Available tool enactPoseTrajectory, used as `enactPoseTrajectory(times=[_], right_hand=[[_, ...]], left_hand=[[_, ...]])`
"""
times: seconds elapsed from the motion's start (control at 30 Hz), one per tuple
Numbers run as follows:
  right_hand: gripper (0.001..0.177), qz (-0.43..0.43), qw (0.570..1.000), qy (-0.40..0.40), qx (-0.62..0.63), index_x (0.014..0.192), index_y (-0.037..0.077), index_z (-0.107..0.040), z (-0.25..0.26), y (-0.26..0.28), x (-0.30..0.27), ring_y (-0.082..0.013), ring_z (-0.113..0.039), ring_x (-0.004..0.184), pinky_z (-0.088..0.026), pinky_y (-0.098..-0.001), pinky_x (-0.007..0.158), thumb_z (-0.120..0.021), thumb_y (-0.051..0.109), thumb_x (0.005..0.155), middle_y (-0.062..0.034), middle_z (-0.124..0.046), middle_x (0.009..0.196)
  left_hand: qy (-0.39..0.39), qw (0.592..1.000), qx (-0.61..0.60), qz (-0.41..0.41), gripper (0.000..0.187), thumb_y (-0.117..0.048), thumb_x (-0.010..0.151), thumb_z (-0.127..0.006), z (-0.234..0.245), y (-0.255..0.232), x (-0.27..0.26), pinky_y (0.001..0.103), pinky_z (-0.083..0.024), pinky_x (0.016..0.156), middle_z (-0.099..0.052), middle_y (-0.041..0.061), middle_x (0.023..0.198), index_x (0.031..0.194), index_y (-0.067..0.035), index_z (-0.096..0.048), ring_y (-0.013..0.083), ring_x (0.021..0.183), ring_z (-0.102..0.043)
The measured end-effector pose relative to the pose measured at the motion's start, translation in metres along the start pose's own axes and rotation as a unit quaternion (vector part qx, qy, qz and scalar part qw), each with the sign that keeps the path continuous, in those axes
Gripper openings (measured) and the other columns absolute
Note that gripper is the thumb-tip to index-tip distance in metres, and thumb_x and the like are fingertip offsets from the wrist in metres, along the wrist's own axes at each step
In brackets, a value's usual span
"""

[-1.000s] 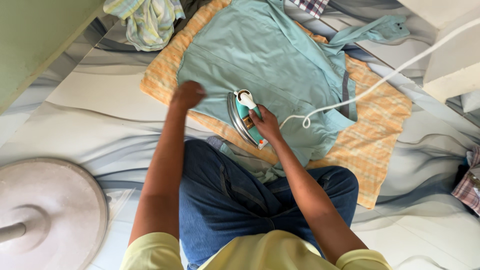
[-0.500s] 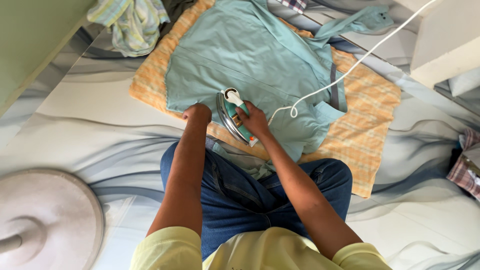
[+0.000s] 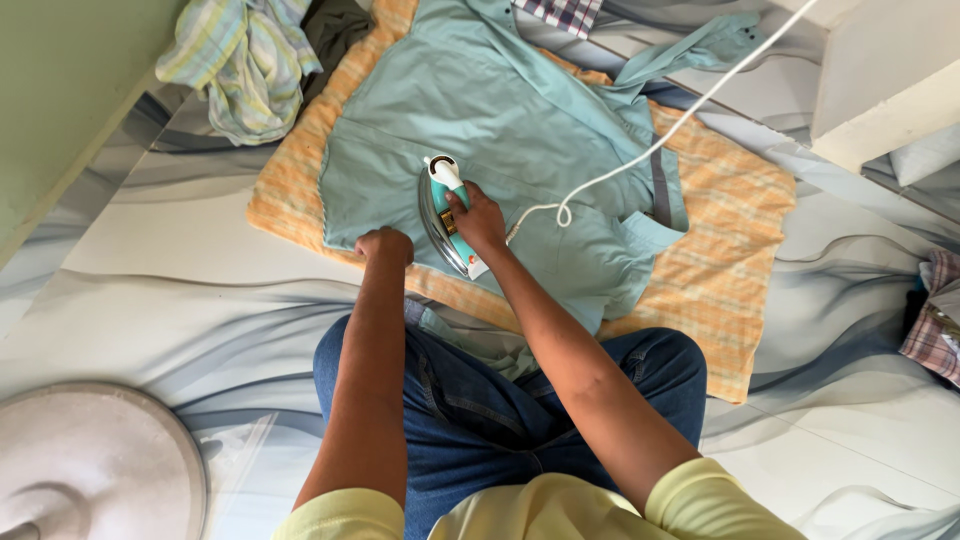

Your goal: The person irons a light green shirt laid out on a patterned cloth on the floor. They smooth the fabric with their hands, use a teal iron to press the body and sleeves, and briefly measure the shirt with a tape measure.

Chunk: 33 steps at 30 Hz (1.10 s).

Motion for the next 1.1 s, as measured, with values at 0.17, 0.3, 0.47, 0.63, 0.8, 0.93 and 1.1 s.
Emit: enactPoseTrajectory(times=[0.17, 0.3, 0.47, 0.63, 0.8, 0.93, 1.1], right_hand=[[0.049, -0.007, 0.997, 0.071, -0.004, 0.13, 0.011, -0.063, -0.004, -0.008, 0.017, -0.0378, -0.073, 0.086, -0.056, -0.0461, 0.077, -0.061, 0.048, 0.097, -0.0195, -0.075, 0.091], [0.05, -0.013, 0.995, 0.098, 0.015, 0.131, 0.011, -0.062, 0.014, -0.014, -0.004, -0.0331, -0.075, 0.079, -0.058, -0.043, 0.074, -0.062, 0.048, 0.097, -0.0166, -0.075, 0.086], [0.049, -0.06, 0.989, 0.132, 0.025, 0.13, 0.012, -0.062, 0.048, -0.028, -0.049, -0.0325, -0.078, 0.074, -0.059, -0.0411, 0.076, -0.06, 0.046, 0.095, -0.015, -0.076, 0.083], [0.042, 0.01, 0.999, 0.034, 0.001, 0.121, 0.009, -0.067, 0.052, -0.038, -0.064, -0.0376, -0.073, 0.084, -0.056, -0.0464, 0.077, -0.064, 0.043, 0.097, -0.0185, -0.075, 0.086], [0.042, -0.018, 0.998, -0.041, 0.042, 0.118, 0.007, -0.067, 0.044, -0.043, -0.059, -0.0406, -0.072, 0.085, -0.057, -0.0477, 0.077, -0.067, 0.042, 0.094, -0.0207, -0.073, 0.086], [0.039, -0.056, 0.995, -0.069, 0.047, 0.117, 0.009, -0.068, 0.031, -0.042, -0.041, -0.0413, -0.072, 0.086, -0.056, -0.0493, 0.076, -0.066, 0.041, 0.094, -0.0194, -0.074, 0.088], [0.042, -0.058, 0.993, -0.083, 0.058, 0.121, 0.009, -0.064, 0.016, -0.041, -0.002, -0.0421, -0.072, 0.088, -0.056, -0.0497, 0.077, -0.065, 0.042, 0.095, -0.0188, -0.075, 0.09]], left_hand=[[-0.001, 1.0, -0.014, 0.003, 0.052, -0.03, 0.093, -0.073, 0.0, 0.003, 0.0, 0.053, -0.05, 0.105, -0.049, 0.007, 0.157, 0.143, -0.017, -0.063, 0.0346, 0.137, -0.055], [0.0, 1.0, -0.014, 0.015, 0.05, -0.028, 0.093, -0.072, -0.002, 0.007, 0.007, 0.053, -0.051, 0.103, -0.053, 0.007, 0.154, 0.141, -0.018, -0.064, 0.0331, 0.134, -0.058], [-0.043, 0.998, 0.036, -0.007, 0.043, -0.031, 0.091, -0.074, -0.003, -0.009, 0.021, 0.053, -0.055, 0.098, -0.069, 0.006, 0.144, 0.132, -0.018, -0.073, 0.0293, 0.125, -0.067], [-0.222, 0.969, 0.081, -0.075, 0.07, -0.048, 0.089, -0.075, 0.014, -0.041, 0.002, 0.051, -0.058, 0.087, -0.039, 0.012, 0.162, 0.149, -0.02, -0.053, 0.0338, 0.127, -0.062], [-0.151, 0.984, 0.09, -0.018, 0.111, -0.063, 0.079, -0.079, 0.014, -0.04, -0.008, 0.055, -0.059, 0.078, -0.007, 0.016, 0.172, 0.164, -0.033, -0.015, 0.0412, 0.128, -0.054], [-0.117, 0.99, 0.073, 0.042, 0.125, -0.071, 0.071, -0.082, 0.014, -0.028, 0.0, 0.055, -0.057, 0.079, -0.005, 0.018, 0.171, 0.165, -0.032, -0.009, 0.038, 0.127, -0.052], [-0.124, 0.985, 0.106, 0.054, 0.139, -0.081, 0.064, -0.08, 0.025, -0.019, -0.006, 0.049, -0.056, 0.081, -0.01, 0.017, 0.171, 0.168, -0.026, -0.008, 0.0343, 0.123, -0.058]])
Point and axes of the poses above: each hand's wrist, its own x-axis towards the middle knuckle, its own z-axis out of the back of the hand, y = z × x, the point moved 7 cm from there along x, towards the middle knuckle
